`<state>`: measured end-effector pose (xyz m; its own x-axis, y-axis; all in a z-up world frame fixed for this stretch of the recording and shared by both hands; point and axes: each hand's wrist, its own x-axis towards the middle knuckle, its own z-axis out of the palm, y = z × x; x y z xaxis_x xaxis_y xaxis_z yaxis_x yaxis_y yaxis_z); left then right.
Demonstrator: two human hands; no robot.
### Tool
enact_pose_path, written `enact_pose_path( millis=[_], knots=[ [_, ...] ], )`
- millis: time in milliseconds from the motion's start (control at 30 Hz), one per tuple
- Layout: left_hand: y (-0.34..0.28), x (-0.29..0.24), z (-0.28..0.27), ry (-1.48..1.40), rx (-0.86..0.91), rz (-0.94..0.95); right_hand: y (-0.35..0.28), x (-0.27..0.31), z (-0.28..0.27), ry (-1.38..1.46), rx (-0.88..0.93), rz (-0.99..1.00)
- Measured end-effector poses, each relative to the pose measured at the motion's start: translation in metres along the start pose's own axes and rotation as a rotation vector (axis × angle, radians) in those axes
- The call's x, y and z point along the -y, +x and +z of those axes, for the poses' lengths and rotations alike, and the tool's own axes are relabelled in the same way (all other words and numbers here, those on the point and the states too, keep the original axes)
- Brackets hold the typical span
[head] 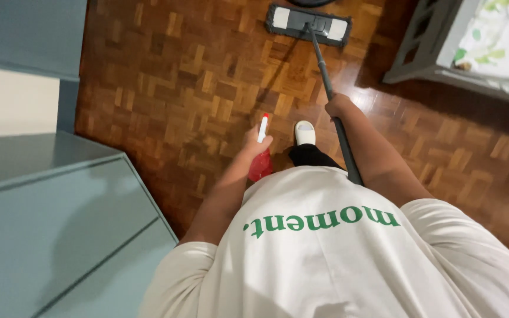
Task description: Mopping a wooden floor using a spray bottle and a flat mop.
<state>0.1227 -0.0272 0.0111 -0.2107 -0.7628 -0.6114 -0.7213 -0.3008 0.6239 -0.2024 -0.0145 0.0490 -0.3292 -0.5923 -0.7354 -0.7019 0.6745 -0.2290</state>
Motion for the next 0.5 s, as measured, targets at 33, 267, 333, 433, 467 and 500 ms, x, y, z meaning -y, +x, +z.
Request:
enact_pose_path(
  millis=[33, 267, 333, 433, 467, 500],
  knots=[
    [-0.01, -0.012, -0.008, 0.011, 0.012, 0.015, -0.009, -0.006, 0.003, 0.015, -0.009, 0.013],
    [-0.02, -0.006, -0.018, 0.14, 0.077, 0.096, -0.05, -0.045, 0.052, 0.141, 0.004, 0.075],
    [-0.034, -0.007, -0.029, 0.121, 0.076, 0.12, -0.073, -0.048, 0.068, 0.131, -0.013, 0.114],
    [-0.055, -0.009, -0.045, 0.111, 0.146, 0.111, -0.099, -0.051, 0.087, 0.089, 0.038, 0.125],
    [-0.054, 0.0, -0.045, 0.138, 0.143, 0.116, -0.104, -0.05, 0.093, 0.117, 0.058, 0.128],
    [-0.052, 0.008, -0.042, 0.163, 0.14, 0.122, -0.108, -0.053, 0.099, 0.142, 0.076, 0.131]
  ],
)
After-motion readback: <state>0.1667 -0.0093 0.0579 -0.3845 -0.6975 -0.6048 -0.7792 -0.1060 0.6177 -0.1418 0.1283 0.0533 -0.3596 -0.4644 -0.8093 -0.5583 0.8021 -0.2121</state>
